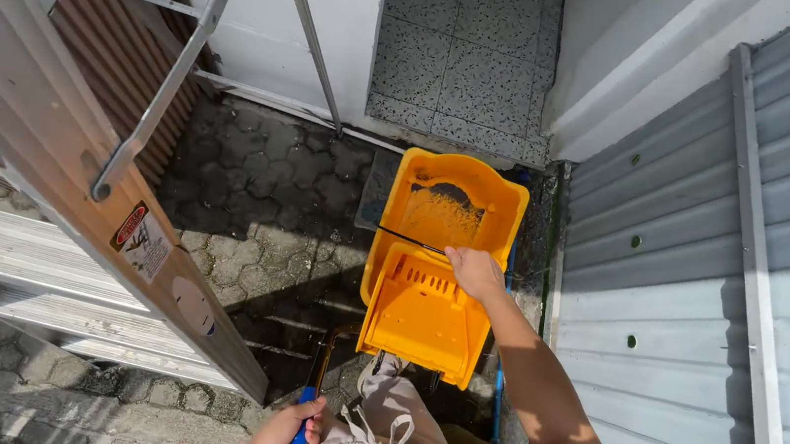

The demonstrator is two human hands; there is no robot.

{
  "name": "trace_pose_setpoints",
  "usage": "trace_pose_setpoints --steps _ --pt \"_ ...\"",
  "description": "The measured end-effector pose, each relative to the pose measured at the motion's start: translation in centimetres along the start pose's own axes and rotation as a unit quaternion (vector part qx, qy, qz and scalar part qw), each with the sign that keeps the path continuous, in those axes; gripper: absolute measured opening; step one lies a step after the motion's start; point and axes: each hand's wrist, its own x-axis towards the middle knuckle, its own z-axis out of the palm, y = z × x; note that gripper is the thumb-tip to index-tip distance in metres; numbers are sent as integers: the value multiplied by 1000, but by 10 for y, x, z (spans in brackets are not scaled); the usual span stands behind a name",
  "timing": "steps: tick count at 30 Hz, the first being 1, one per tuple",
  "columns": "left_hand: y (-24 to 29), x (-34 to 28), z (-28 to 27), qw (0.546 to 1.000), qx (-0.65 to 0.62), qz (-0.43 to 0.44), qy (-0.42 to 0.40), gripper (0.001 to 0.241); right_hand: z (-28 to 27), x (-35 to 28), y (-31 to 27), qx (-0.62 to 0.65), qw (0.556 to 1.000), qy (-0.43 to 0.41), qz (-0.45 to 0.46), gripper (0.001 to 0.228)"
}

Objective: The person carries a yellow mop bucket and a mop from an outdoor area into a bathroom. They fill a smaller bucket with water from a tap, pour it into the mop bucket, and then return to the outdoor area. The person then brings the mop and bucket back into the bathroom, refills the smaller bucket, and pours it into the mop bucket again before leaving the bathroom.

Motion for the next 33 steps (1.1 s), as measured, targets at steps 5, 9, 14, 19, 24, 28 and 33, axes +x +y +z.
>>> trace_pose_setpoints --steps 5,9,14,19,24,28,33 --pt "8 49 88 998 -14 6 57 19 -65 96 25 -5 999 -30 -15 54" --pt "20 93 131 997 -75 37 0 23 -105 169 34 -33 998 -51 -24 53" --pt "76 119 216 995 -92 27 29 20 -135 249 47 -50 996 -71 -33 57" --pt "151 192 257 997 -69 35 4 21 -178 347 46 -53 997 -52 -29 59" --pt "222 260 331 999 -15 30 22 18 -264 445 36 -69 997 -24 3 59" --pt "285 256 436 998 0 59 7 15 -303 524 41 -91 996 1 6 60" --pt "361 301 542 996 -47 68 -32 12 -361 634 36 -73 995 63 -12 57"
